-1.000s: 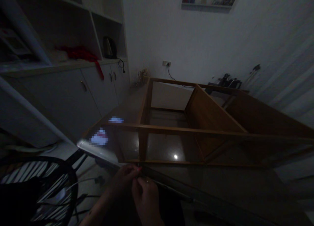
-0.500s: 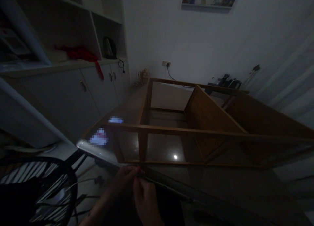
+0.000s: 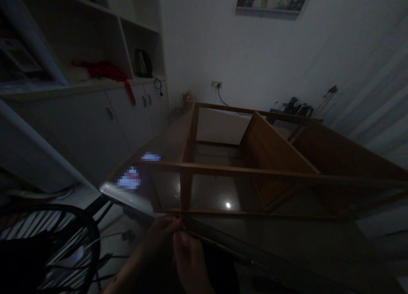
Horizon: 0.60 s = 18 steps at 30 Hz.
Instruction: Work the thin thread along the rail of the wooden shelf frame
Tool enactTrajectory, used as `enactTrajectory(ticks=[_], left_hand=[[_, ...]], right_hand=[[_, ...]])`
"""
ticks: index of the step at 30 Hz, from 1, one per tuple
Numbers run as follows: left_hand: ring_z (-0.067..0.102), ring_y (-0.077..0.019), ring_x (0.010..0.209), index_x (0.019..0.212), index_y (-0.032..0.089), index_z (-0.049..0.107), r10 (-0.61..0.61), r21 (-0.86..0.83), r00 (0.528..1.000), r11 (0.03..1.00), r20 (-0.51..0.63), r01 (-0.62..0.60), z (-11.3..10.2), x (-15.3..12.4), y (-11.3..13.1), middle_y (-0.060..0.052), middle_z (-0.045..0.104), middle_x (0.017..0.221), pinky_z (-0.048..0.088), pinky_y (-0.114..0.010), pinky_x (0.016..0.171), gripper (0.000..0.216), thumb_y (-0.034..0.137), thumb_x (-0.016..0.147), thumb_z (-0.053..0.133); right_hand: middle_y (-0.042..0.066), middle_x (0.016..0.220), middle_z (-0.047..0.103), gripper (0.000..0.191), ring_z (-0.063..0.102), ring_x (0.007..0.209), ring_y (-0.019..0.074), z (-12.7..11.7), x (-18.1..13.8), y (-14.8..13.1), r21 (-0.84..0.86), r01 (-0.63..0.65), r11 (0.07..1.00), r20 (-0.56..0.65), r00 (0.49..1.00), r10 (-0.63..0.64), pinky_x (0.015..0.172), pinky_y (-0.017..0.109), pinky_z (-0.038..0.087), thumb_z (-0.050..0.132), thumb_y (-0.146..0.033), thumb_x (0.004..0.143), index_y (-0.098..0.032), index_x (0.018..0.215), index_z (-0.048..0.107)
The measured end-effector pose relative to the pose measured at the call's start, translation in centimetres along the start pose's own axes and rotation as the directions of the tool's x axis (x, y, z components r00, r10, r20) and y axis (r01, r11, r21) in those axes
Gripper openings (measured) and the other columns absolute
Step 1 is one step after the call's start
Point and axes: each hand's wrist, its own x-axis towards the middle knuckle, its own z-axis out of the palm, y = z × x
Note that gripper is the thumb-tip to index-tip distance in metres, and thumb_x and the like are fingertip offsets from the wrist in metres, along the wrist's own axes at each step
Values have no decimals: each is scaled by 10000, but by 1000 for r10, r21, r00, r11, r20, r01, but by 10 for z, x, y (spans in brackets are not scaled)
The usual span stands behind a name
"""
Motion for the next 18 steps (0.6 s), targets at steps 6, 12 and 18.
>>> enactTrajectory(ticks=[6, 12, 18], left_hand=[[375, -67, 399, 688, 105, 674, -63, -41, 997, 997, 41, 64, -2, 1, -8, 36, 507, 451, 281, -180, 413, 459, 561, 712, 625], [561, -141, 637, 684, 119, 700, 12, 25, 1000, 1000, -26, -12, -2, 1, 2, -20, 658, 647, 426, -208, 599, 377, 496, 677, 684], [581, -152, 615, 631, 131, 697, 64, 114, 994, 992, -92, -53, -1, 1, 3, -22, 675, 618, 431, -215, 591, 344, 469, 692, 680]], right_hand=[[-8, 604, 570, 429, 569, 593, 135, 1, 2, 0, 53, -62, 997, 15, 998, 62, 598, 213, 451, 366, -498, 921, -182, 772, 615], [60, 757, 668, 307, 636, 702, 180, 3, 6, 1, -358, 206, 911, 28, 977, -210, 682, 261, 445, 375, -277, 930, -175, 844, 651], [72, 797, 698, 273, 663, 738, 201, 2, 5, 7, -525, 256, 812, 18, 957, -290, 709, 272, 460, 389, -226, 914, -194, 931, 660]])
